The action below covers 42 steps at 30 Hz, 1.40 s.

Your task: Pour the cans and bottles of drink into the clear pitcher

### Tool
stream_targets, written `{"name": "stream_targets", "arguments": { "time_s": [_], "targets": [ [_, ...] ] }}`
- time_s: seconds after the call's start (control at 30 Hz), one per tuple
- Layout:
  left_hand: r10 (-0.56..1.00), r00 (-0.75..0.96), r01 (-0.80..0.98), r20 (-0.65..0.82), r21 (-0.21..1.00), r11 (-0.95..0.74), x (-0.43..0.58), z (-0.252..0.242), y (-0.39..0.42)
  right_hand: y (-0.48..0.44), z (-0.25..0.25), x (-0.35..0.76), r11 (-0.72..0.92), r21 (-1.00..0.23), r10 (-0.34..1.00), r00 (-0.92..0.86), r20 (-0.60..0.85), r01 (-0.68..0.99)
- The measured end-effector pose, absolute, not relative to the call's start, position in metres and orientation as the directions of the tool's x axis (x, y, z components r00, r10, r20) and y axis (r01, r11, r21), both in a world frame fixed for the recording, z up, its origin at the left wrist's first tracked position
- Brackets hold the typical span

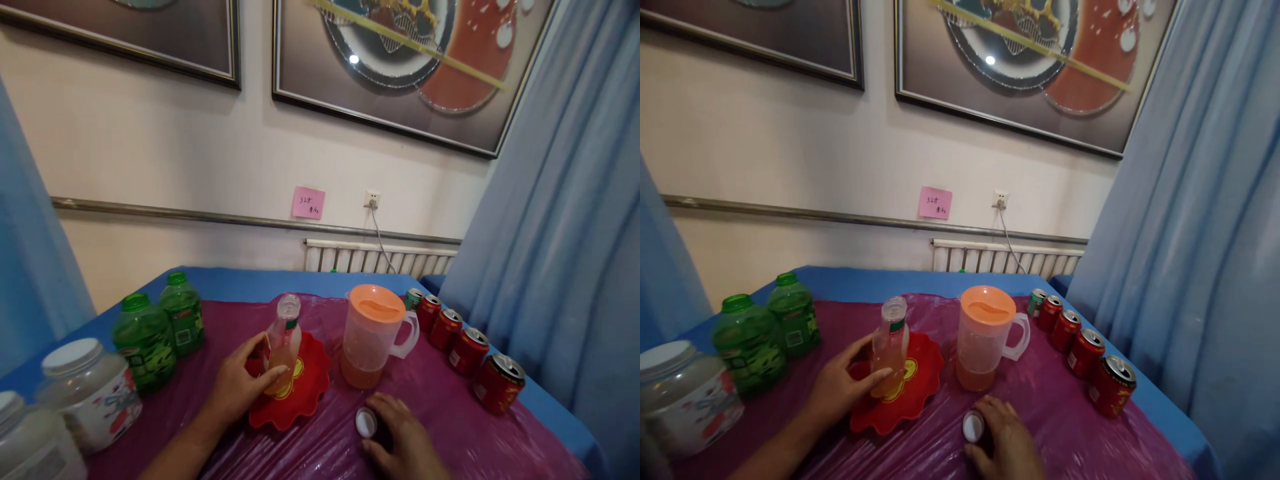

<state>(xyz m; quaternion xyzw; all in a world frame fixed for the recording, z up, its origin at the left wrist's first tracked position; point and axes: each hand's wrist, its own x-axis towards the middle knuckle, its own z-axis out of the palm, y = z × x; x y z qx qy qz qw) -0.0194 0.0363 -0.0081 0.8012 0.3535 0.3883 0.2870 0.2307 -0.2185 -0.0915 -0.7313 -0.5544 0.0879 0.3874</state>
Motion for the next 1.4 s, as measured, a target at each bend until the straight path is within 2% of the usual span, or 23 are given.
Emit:
{"name": "stream_targets", "arguments": {
  "time_s": [0.1,0.23,0.33,0.43,0.57,0.67,0.73,0.93,1.13,1.27,1.4],
  "targets": [
    [0.788,0.453,0.335,0.418,0.739,-0.585,-0.019,-0.008,0.036,-0.210,-0.093,0.231,-0.049,-0.564,0.918,0.260,0.300,0.824],
    [0.783,0.461,0.328,0.418,0.739,-0.588,-0.019,-0.008,0.036,-0.200,-0.088,0.223,0.078,-0.496,0.864,0.189,0.467,0.865],
    [0.768,0.474,0.322,0.430,0.727,-0.606,-0.020,-0.013,0.038,-0.187,-0.062,0.201,0.225,-0.504,0.798,0.139,0.587,0.834],
    [0.751,0.468,0.296,0.466,0.718,-0.630,-0.020,-0.020,0.041,-0.168,-0.017,0.177,0.317,-0.543,0.766,0.128,0.630,0.778],
    [0.739,0.465,0.279,0.487,0.712,-0.645,-0.021,-0.026,0.041,-0.132,0.030,0.160,0.449,-0.648,0.637,0.289,0.715,0.615],
    [0.740,0.486,0.280,0.465,0.718,-0.636,-0.022,-0.026,0.037,-0.105,0.035,0.160,0.584,-0.687,0.515,0.456,0.725,0.432],
    [0.734,0.508,0.286,0.452,0.715,-0.638,-0.023,-0.025,0.032,-0.092,0.025,0.161,0.645,-0.682,0.482,0.508,0.713,0.345],
    [0.648,0.633,0.207,0.424,0.714,-0.669,-0.025,-0.019,0.017,-0.090,-0.018,0.161,0.615,-0.690,0.411,0.591,0.694,0.383],
    [0.608,0.673,0.241,0.422,0.652,-0.719,-0.028,-0.022,0.013,-0.096,-0.026,0.166,0.701,-0.588,0.323,0.557,0.766,0.403],
    [0.589,0.678,0.264,0.440,0.601,-0.754,-0.029,-0.021,0.012,-0.103,-0.025,0.166,0.674,-0.643,0.372,0.586,0.720,0.363],
    [0.563,0.691,0.261,0.454,0.570,-0.779,-0.030,-0.021,0.014,-0.109,-0.022,0.162,0.664,-0.713,0.447,0.645,0.620,0.225]
  ]
}}
